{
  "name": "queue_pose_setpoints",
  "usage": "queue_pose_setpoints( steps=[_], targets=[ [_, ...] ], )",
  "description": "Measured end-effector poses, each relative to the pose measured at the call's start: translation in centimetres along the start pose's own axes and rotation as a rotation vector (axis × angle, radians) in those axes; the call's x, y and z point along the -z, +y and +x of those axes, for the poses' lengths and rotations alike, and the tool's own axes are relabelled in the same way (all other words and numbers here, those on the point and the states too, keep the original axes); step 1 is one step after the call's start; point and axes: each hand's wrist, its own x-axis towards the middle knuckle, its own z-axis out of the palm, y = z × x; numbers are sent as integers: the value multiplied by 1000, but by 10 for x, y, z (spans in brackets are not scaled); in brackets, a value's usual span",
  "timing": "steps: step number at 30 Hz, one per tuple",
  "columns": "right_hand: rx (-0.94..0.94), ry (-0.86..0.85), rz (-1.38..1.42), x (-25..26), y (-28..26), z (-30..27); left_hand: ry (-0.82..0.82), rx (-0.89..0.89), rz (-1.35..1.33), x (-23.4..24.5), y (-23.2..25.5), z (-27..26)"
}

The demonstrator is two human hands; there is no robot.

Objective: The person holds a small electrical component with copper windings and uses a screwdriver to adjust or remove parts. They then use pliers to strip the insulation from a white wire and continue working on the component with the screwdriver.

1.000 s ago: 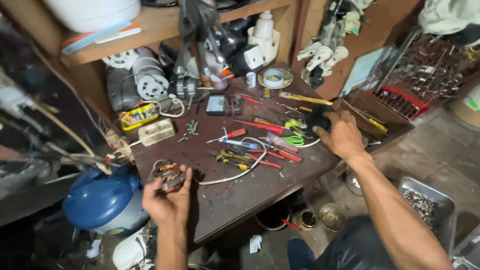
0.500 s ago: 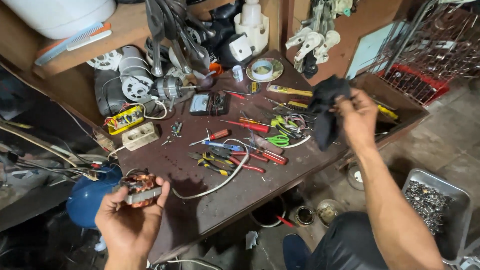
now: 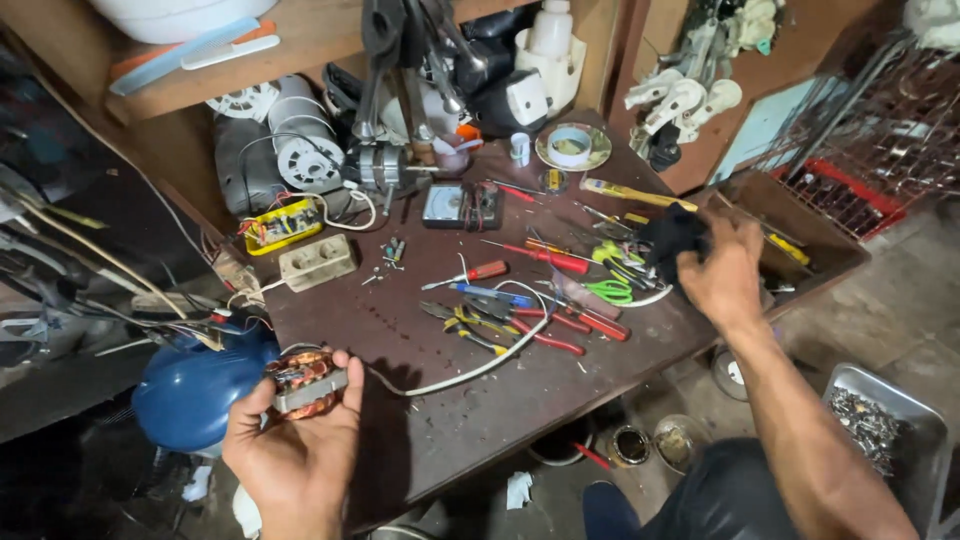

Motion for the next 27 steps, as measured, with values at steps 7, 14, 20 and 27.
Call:
queue_pose_setpoints(
  steps=[7, 14, 20, 27],
  targets=[
    [138, -459, -204, 3, -66, -5, -26, 74, -58, -8, -4, 8],
    [-39, -549, -322, 1, -63, 1, 32, 92, 7, -10, -8, 6],
    [151, -67, 198, -5, -53, 0, -15, 65, 0, -3, -9, 13],
    [-200, 327, 934, 57, -68, -17, 32, 39, 45, -3, -8, 11]
  ],
)
